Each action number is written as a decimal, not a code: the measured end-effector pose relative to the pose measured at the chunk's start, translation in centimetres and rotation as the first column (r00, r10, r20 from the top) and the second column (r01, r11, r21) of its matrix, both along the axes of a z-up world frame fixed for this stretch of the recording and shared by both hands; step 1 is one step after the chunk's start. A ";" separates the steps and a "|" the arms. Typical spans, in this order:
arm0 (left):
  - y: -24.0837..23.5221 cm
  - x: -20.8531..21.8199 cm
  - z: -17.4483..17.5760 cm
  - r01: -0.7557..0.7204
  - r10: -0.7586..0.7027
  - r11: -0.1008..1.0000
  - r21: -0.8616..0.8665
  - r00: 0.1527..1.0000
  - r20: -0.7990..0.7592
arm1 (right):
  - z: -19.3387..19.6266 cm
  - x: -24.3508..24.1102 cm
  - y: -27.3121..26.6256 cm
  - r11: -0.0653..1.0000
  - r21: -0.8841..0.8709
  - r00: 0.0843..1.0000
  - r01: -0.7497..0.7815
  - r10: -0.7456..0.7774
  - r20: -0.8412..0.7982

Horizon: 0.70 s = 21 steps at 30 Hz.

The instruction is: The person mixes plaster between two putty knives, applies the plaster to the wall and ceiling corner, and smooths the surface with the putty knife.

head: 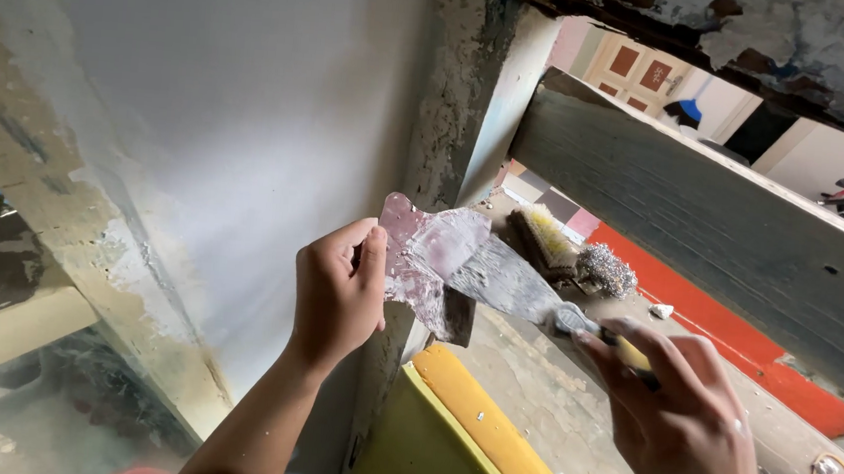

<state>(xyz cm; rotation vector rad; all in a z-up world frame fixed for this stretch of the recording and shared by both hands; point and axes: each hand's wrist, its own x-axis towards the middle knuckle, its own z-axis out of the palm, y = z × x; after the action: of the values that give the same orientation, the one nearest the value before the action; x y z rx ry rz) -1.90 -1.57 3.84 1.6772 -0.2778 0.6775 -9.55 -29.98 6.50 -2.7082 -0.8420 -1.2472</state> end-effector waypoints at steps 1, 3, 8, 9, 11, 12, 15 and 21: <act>0.1 0.1 -0.3 -0.031 0.030 0.999 0.009 0.999 0.023 | -0.2 -0.2 -0.1 0.998 0.060 0.999 -0.015 0.013 0.030; -0.2 0.4 -0.7 -0.086 0.084 0.996 0.028 0.994 0.070 | -0.8 -0.5 -1.0 0.982 0.183 0.996 -0.042 0.026 0.091; -1.4 0.8 -1.4 -0.143 0.147 0.989 -0.045 0.985 0.091 | -5.5 -2.2 -3.6 0.681 0.724 0.962 0.112 0.109 -0.251; -1.6 0.9 -1.6 -0.152 0.157 0.987 -0.048 0.981 0.117 | -6.7 -2.3 -4.2 0.536 0.825 0.914 0.178 0.221 -0.341; -2.0 1.1 -1.9 -0.164 0.170 0.984 -0.064 0.980 0.105 | -8.8 -2.1 -5.0 0.387 0.875 0.843 0.291 0.330 -0.426; -2.2 1.3 -2.1 -0.169 0.175 0.983 -0.072 0.980 0.097 | -9.4 -2.0 -5.3 0.311 0.883 0.801 0.352 0.388 -0.456; -2.8 1.3 -2.4 -0.176 0.185 0.977 -0.125 0.980 0.072 | -10.4 -2.2 -4.6 0.166 0.858 0.798 0.486 0.317 -0.513; -3.3 1.1 -2.3 -0.193 0.208 0.963 -0.187 0.976 0.062 | -11.5 -2.7 -3.3 0.186 0.893 0.841 0.410 0.303 -0.449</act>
<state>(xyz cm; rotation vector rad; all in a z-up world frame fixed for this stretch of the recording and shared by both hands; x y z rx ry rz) -0.82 -4.83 1.51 1.5188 -0.1004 0.8978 -12.24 -33.27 -5.02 -1.6832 0.2285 -0.4990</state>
